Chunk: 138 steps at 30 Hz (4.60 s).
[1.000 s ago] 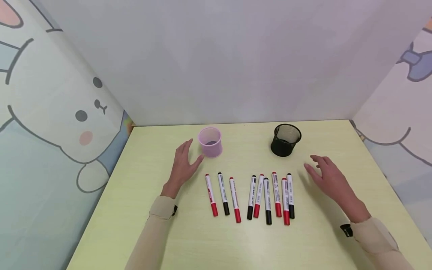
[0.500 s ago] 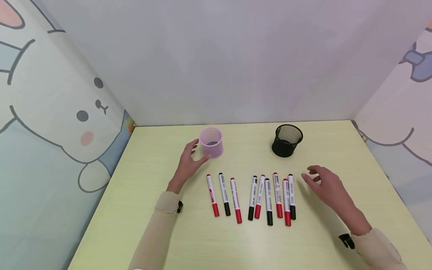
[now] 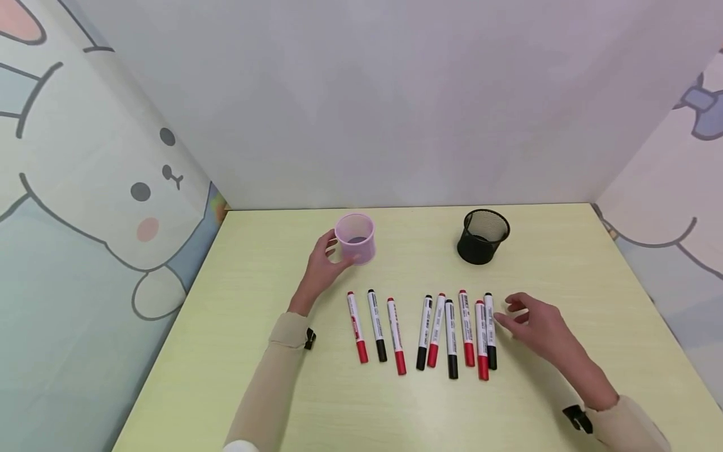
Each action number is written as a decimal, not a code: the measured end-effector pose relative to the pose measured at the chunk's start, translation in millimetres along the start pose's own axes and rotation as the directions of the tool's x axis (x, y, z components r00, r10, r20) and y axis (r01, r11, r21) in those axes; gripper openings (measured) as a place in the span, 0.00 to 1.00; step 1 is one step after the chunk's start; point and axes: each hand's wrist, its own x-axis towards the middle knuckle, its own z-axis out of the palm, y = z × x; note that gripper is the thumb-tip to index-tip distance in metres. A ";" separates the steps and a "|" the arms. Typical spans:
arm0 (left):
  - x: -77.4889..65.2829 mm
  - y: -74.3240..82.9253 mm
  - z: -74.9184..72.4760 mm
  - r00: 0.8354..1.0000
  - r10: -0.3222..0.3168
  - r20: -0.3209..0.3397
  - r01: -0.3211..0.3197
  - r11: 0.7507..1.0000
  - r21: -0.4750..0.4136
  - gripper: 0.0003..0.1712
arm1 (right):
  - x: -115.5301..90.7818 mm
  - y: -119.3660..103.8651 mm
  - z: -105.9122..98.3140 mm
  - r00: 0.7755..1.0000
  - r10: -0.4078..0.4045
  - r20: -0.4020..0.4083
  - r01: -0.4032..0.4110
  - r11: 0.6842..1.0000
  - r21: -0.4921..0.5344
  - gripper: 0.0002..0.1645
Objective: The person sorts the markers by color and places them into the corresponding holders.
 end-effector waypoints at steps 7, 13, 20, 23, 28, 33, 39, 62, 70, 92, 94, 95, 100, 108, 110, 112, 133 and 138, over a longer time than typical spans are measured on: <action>3.0 2.0 2.8 1.000 -0.015 0.000 0.015 1.000 -0.020 0.51 | -3.3 -3.7 6.5 0.997 0.039 0.063 -0.041 0.999 0.035 0.32; 6.9 1.4 5.9 1.000 -0.025 -0.006 0.025 0.999 -0.028 0.51 | -5.4 -8.2 10.1 0.996 0.043 0.080 -0.047 0.997 0.053 0.31; 9.4 6.0 8.2 0.999 -0.049 -0.007 0.049 0.998 -0.049 0.51 | -3.7 -10.9 12.4 0.995 0.054 0.089 -0.060 0.996 0.066 0.31; 10.5 6.2 8.5 0.999 -0.041 -0.002 0.040 0.997 -0.063 0.51 | -2.3 -11.9 13.4 0.994 0.063 0.095 -0.070 0.995 0.069 0.30; 13.7 1.5 9.7 0.999 -0.034 0.005 0.035 0.998 -0.061 0.50 | -0.8 -13.6 15.5 0.994 0.065 0.092 -0.071 0.996 0.058 0.27; 14.6 1.1 11.1 0.999 -0.031 0.009 0.031 0.998 -0.058 0.50 | -0.1 -14.8 15.3 0.992 0.078 0.097 -0.084 0.995 0.051 0.26; 16.8 -0.4 10.6 0.999 -0.032 0.019 0.033 0.998 -0.053 0.48 | 1.8 -16.2 13.5 0.991 0.090 0.095 -0.094 0.995 0.039 0.28; 26.1 4.2 10.1 0.997 -0.050 0.050 0.053 0.997 -0.058 0.49 | 2.5 -14.2 11.1 0.990 0.100 0.099 -0.105 0.993 0.050 0.28; 26.5 5.9 7.7 0.997 -0.033 0.072 0.038 0.997 -0.060 0.48 | 3.2 -17.4 5.6 0.995 0.078 0.059 -0.083 0.994 0.072 0.29; 24.0 9.2 6.4 0.994 -0.069 0.084 0.073 0.996 -0.050 0.48 | 19.0 -39.7 -2.1 1.000 0.023 0.002 -0.023 0.983 0.182 0.30; 23.6 9.9 6.0 0.994 -0.069 0.086 0.073 0.996 -0.051 0.48 | 20.9 -41.8 -1.9 1.000 0.020 -0.002 -0.019 0.981 0.195 0.30; 23.5 10.2 6.0 0.994 -0.068 0.086 0.073 0.996 -0.053 0.49 | 21.8 -42.9 -1.7 1.000 0.017 -0.005 -0.016 0.980 0.201 0.30; 23.0 11.1 6.2 0.994 -0.068 0.088 0.073 0.996 -0.057 0.48 | 27.2 -47.7 -1.9 1.000 -0.005 -0.027 0.011 0.973 0.229 0.28; 22.5 11.8 5.8 0.994 -0.061 0.091 0.068 0.995 -0.071 0.49 | 38.3 -57.0 -0.6 0.998 -0.026 -0.050 0.039 0.958 0.284 0.27; 22.5 11.5 5.5 0.994 -0.061 0.092 0.067 0.995 -0.067 0.49 | 41.5 -59.1 0.1 0.998 -0.036 -0.060 0.052 0.955 0.292 0.27; 22.6 11.1 5.4 0.994 -0.060 0.092 0.066 0.996 -0.065 0.49 | 44.3 -61.2 0.8 0.996 -0.048 -0.070 0.067 0.951 0.302 0.26; 24.4 8.3 6.2 0.994 -0.043 0.098 0.051 0.996 -0.079 0.49 | 71.0 -91.1 2.2 0.985 -0.098 -0.143 0.145 0.921 0.362 0.24; 24.6 8.7 7.3 0.993 -0.057 0.100 0.065 0.994 -0.082 0.49 | 79.6 -94.6 2.9 0.978 -0.119 -0.171 0.178 0.905 0.388 0.24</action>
